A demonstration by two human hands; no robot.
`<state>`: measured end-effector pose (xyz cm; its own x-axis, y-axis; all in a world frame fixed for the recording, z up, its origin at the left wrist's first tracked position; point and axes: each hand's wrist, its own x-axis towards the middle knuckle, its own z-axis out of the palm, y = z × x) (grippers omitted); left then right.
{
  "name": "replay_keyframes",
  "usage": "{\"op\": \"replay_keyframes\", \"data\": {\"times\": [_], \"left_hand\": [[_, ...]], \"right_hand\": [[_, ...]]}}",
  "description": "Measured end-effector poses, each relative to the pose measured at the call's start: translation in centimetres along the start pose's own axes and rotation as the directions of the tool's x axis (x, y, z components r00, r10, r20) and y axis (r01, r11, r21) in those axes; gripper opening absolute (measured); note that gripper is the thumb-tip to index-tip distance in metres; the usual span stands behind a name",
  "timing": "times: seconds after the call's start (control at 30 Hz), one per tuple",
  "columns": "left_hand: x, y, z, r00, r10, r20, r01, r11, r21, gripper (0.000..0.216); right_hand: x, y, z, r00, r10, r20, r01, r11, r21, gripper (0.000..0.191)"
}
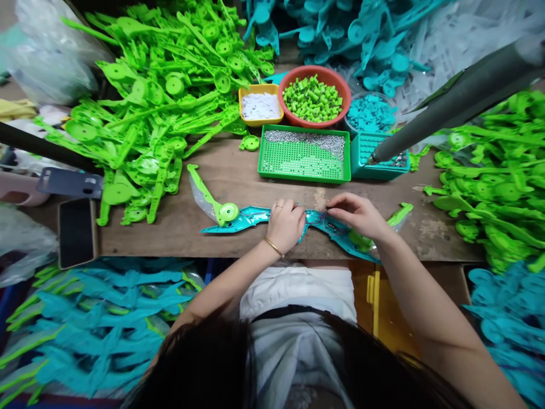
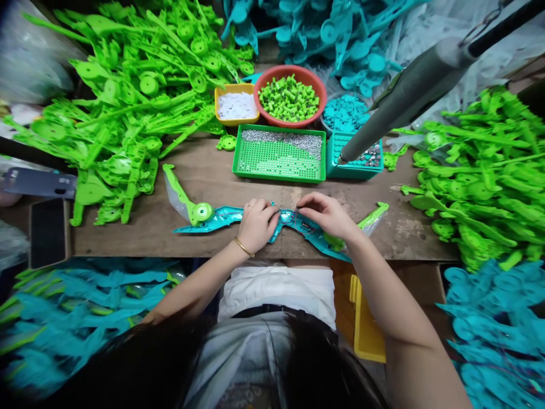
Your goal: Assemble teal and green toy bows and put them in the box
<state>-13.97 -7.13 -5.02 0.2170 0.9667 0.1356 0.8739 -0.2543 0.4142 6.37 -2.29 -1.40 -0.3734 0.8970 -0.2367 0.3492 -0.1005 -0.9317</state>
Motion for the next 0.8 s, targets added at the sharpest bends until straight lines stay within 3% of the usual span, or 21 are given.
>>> {"op": "replay_keyframes", "data": {"times": [0.2,0.47,0.6,0.7,0.8], "left_hand": [[-0.3,0.2,0.2,1.0,0.008,-0.021,-0.009,0.999,-0.049,0.022],[-0.4,0.3,0.5,0.997,0.071,-0.027,-0.074,0.988,-0.138,0.021],[-1.0,0.6,0.2,0.992,0.125,-0.014,-0.125,0.988,-0.085,0.021],[-1.7,0.5,0.2,0.987,0.161,0.01,-0.16,0.986,-0.043,0.027],[-2.2,-0.1,0.4,0.977,0.213,-0.024,-0.214,0.974,-0.072,0.033]], "right_hand": [[0.3,0.3,0.5,0.997,0.066,-0.025,-0.067,0.998,-0.02,0.03],[1.1,0.7,0.5,1.0,-0.027,-0.009,0.027,0.998,-0.062,0.021],[1.9,1.3,0.4,0.994,-0.061,0.093,0.073,0.988,-0.135,0.023],[2.5,1.6,0.7,0.974,-0.145,0.173,0.194,0.931,-0.309,0.024],[2.7,1.6,1.2,0.935,-0.28,0.219,0.354,0.789,-0.503,0.021]]}}
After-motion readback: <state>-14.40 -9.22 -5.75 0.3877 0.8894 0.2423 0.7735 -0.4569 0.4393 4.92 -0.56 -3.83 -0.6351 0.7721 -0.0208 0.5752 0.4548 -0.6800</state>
